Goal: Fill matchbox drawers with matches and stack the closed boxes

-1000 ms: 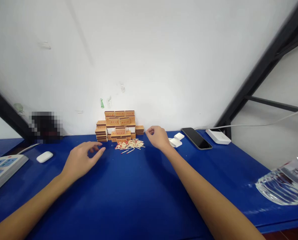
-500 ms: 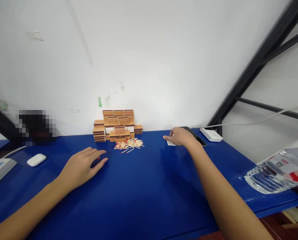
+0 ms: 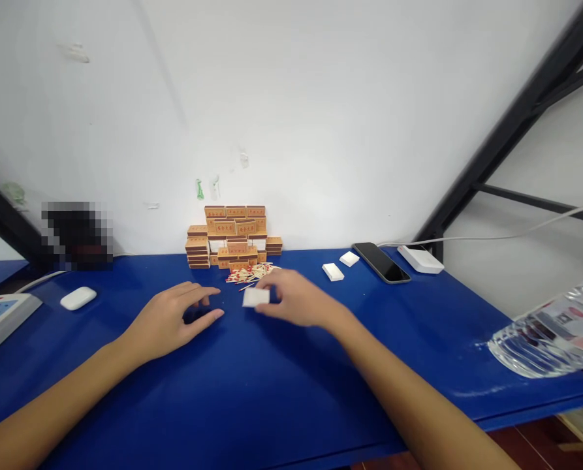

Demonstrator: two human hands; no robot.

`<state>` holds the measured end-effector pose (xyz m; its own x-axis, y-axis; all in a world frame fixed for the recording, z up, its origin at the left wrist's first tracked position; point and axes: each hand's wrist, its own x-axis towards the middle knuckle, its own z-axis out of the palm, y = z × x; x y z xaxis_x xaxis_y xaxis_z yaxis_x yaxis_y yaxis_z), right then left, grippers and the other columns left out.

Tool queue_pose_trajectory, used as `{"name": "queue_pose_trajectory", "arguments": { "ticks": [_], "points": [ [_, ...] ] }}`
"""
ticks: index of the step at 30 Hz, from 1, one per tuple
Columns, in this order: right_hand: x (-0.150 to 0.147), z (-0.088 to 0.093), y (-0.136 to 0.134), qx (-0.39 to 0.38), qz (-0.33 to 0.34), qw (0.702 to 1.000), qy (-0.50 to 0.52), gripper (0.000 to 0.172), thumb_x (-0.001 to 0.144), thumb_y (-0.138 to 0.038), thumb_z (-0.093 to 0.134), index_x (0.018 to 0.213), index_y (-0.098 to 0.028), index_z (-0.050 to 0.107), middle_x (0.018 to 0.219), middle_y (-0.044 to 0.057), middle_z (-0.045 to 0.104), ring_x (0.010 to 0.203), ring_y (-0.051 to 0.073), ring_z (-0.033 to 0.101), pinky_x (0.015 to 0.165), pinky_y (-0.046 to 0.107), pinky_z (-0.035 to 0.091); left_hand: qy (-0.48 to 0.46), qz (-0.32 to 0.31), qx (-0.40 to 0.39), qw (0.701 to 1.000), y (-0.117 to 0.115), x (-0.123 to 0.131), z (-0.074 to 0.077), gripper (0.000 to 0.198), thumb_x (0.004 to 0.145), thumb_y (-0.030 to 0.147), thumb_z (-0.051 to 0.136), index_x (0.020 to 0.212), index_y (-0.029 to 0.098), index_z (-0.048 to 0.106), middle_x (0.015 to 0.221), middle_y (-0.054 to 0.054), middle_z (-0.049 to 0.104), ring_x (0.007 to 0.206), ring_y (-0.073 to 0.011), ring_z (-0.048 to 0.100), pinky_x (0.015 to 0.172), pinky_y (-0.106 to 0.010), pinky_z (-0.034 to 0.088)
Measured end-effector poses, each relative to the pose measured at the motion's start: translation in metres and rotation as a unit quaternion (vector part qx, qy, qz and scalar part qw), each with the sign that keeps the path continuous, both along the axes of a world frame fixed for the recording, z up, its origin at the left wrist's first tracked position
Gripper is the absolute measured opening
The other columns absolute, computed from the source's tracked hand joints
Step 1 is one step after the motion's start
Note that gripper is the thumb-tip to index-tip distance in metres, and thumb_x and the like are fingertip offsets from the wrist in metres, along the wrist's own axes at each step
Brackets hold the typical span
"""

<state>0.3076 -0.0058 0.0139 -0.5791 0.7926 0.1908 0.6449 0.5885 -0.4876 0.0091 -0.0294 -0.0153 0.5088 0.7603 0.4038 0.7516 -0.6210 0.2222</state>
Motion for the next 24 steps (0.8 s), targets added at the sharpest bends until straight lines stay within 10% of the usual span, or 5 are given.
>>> {"name": "queue_pose_trajectory", "arguments": {
  "ticks": [5, 12, 24],
  "points": [
    [-0.031, -0.009, -0.002, -0.013, 0.07, 0.997, 0.025, 0.037, 0.09, -0.044, 0.079, 0.12, -0.023, 0.075, 0.105, 0.005, 0.075, 0.087, 0.019, 0.065, 0.08, 0.032, 0.05, 0.01, -0.042, -0.06, 0.997, -0.003, 0.004, -0.002, 0.053, 0.095, 0.059, 0.065, 0.131, 0.02, 0.071, 0.11, -0.009, 0.073, 0.1, -0.0276, 0.069, 0.085, -0.042, 0.057],
    [0.017, -0.014, 0.069, -0.036, -0.165, 0.985, -0.028, 0.021, 0.087, -0.033, 0.076, 0.096, -0.014, 0.076, 0.093, 0.008, 0.076, 0.077, 0.018, 0.064, 0.069, 0.029, 0.046, 0.008, -0.055, -0.08, 0.995, 0.0, 0.001, -0.005, 0.045, 0.094, 0.055, 0.067, 0.123, 0.021, 0.073, 0.112, -0.009, 0.07, 0.1, -0.0271, 0.068, 0.085, -0.042, 0.058],
    [0.01, -0.037, 0.085, -0.03, -0.121, 0.992, -0.011, 0.029, 0.085, -0.041, 0.075, 0.099, -0.017, 0.075, 0.095, 0.006, 0.074, 0.071, 0.016, 0.059, 0.064, 0.028, 0.042, 0.032, -0.078, -0.058, 0.995, 0.002, 0.001, -0.005, 0.038, 0.096, 0.047, 0.067, 0.122, 0.021, 0.072, 0.109, -0.007, 0.068, 0.1, -0.0258, 0.067, 0.086, -0.041, 0.057]
  ]
}}
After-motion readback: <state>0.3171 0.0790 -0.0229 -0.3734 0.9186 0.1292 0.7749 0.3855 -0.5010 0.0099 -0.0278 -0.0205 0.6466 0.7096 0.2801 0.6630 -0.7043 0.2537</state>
